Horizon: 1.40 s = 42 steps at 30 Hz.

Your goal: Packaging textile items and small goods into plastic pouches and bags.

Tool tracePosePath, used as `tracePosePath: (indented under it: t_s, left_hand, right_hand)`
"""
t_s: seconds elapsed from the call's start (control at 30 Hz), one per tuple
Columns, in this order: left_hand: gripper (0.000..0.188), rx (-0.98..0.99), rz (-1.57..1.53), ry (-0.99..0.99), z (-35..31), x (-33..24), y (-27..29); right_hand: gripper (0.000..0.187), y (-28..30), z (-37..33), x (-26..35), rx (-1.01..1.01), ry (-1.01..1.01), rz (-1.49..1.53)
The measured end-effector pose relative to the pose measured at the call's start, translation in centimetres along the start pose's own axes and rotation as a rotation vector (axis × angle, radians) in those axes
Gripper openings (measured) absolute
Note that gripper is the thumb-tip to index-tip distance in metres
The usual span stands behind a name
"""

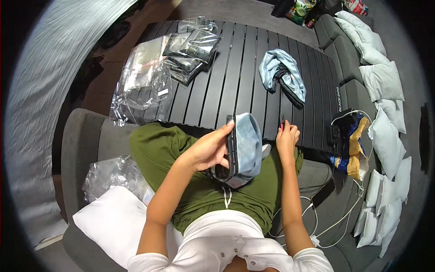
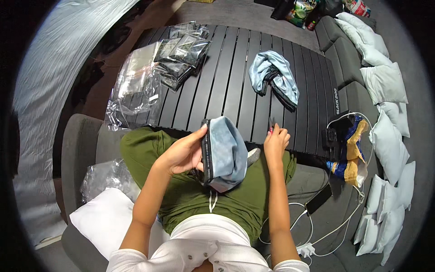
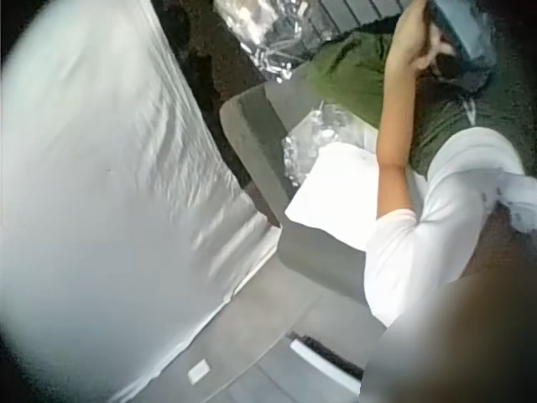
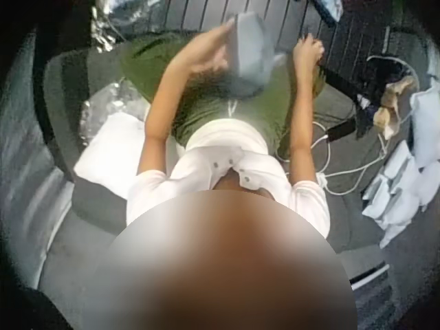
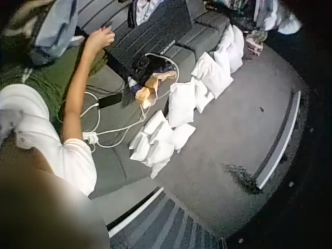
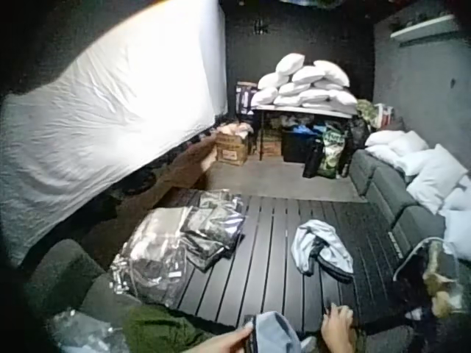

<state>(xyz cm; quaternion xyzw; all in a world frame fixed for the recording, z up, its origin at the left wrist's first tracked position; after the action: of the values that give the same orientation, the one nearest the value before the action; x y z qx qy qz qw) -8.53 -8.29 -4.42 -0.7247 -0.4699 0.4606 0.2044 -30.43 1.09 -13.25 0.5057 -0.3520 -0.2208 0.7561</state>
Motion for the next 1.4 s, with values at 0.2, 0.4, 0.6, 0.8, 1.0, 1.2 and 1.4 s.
tracePosePath:
  t_s: [0.2,0.4,0.6,0.8,1.0,1.2,1.4]
  left_hand:
    - [0.053,-0.18,-0.042,-0.272,0.3,-2.7,0.5]
    - [0.04,-0.21,-0.021,-0.604,-0.2,-7.7,-3.7]
    - [0.038,-0.997,0.966,-1.577,-12.9,-19.4,-9.4]
    - [0.027,-1.42,1.464,-1.623,-15.2,-26.0,-13.2]
    - [0.038,-1.064,1.124,-1.808,-15.8,-30.9,-13.4]
    - [0.038,-0.873,1.517,-1.346,-9.5,-34.1,-11.7]
    - [0.032,-1.127,1.54,-1.135,-1.4,-35.8,-6.1]
  right_hand:
    - [0.074,7.1,-2.5,7.3,0.077,-0.209,1.193]
    - [0.042,10.8,0.1,14.7,0.181,0.14,0.951]
    - [0.023,24.8,9.5,15.0,-0.031,0.248,1.299]
    - [0.043,35.6,10.4,21.8,-0.145,0.592,1.51]
    - [0.03,37.2,10.8,24.2,-0.125,0.734,0.954]
    - [0.032,33.2,14.8,23.9,-0.28,0.668,0.507]
    - [0.022,22.4,23.4,22.1,-0.107,0.452,0.335]
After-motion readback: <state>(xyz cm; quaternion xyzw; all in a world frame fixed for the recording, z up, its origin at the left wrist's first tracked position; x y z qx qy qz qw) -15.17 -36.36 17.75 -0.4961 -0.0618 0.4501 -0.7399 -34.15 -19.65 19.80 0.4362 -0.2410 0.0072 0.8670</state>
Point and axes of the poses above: each hand's wrist, its own z-axis towards the middle knuckle, its own y-axis out of the back of the hand, x = y × z, the point moved 9 cm from there along z, towards the middle knuckle, and after that the axes turned 6 degrees about -x, right-handed, at the moved point
